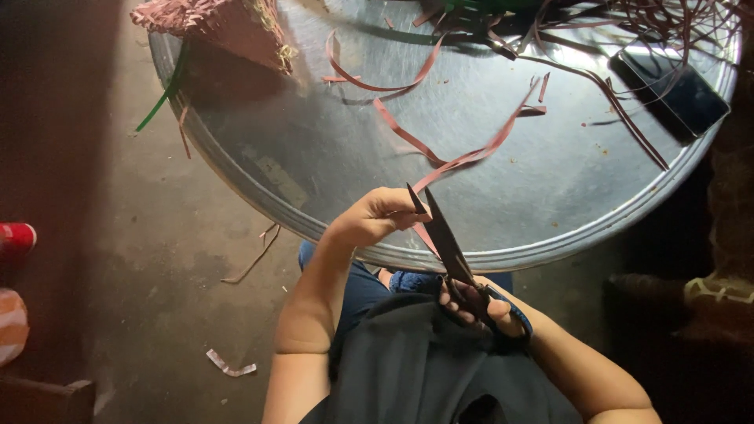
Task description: Cutting and preparing thin strips of material to be applied as sleeves or decorative elements on a conical object.
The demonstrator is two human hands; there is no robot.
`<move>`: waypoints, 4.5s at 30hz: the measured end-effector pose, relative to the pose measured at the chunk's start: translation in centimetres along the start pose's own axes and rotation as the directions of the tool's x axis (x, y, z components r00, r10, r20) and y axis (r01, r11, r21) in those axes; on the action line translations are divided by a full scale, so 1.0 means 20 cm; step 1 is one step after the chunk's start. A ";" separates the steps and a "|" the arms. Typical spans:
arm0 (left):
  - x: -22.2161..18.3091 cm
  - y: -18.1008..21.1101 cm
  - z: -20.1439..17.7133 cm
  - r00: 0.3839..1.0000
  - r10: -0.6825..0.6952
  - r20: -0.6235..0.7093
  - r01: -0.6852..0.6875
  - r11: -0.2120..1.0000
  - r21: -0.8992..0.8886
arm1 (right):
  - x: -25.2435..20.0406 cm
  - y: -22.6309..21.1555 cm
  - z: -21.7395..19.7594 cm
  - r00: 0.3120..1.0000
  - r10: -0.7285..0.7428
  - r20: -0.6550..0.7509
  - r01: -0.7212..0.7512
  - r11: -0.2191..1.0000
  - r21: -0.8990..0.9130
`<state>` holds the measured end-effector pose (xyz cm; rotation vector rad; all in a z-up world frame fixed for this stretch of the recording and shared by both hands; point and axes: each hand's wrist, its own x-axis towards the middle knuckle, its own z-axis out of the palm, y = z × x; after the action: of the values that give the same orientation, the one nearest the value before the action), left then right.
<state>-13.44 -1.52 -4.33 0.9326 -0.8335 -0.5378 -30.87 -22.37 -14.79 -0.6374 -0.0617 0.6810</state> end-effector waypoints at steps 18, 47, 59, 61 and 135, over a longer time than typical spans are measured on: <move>0.01 0.01 -0.02 1.000 -0.016 0.026 0.019 0.995 -0.096 | 0.10 -0.04 0.18 0.984 -0.175 -0.038 0.170 0.979 -0.114; 0.25 0.40 0.12 0.576 0.816 -0.048 -0.583 0.451 0.676 | -0.09 -0.47 -0.19 0.613 -0.757 -0.226 0.323 0.501 -0.803; 0.64 -0.05 0.10 0.602 0.790 0.120 -0.622 0.370 0.690 | -0.01 -0.60 -0.28 0.334 -0.912 -0.239 0.558 0.396 -0.730; 0.64 -0.15 0.04 0.654 0.755 0.055 -0.586 0.459 0.668 | -0.01 -0.60 -0.27 0.347 -0.908 -0.234 0.553 0.399 -0.732; 0.19 0.17 -0.13 0.582 -0.011 -0.813 0.149 0.984 0.094 | 0.06 -0.66 -0.16 0.330 -0.916 -0.230 0.289 0.330 -0.899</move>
<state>-9.00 -1.32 -0.73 1.2171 0.0268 -0.0640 -21.63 -31.20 -9.99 -1.5579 0.1635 -0.6240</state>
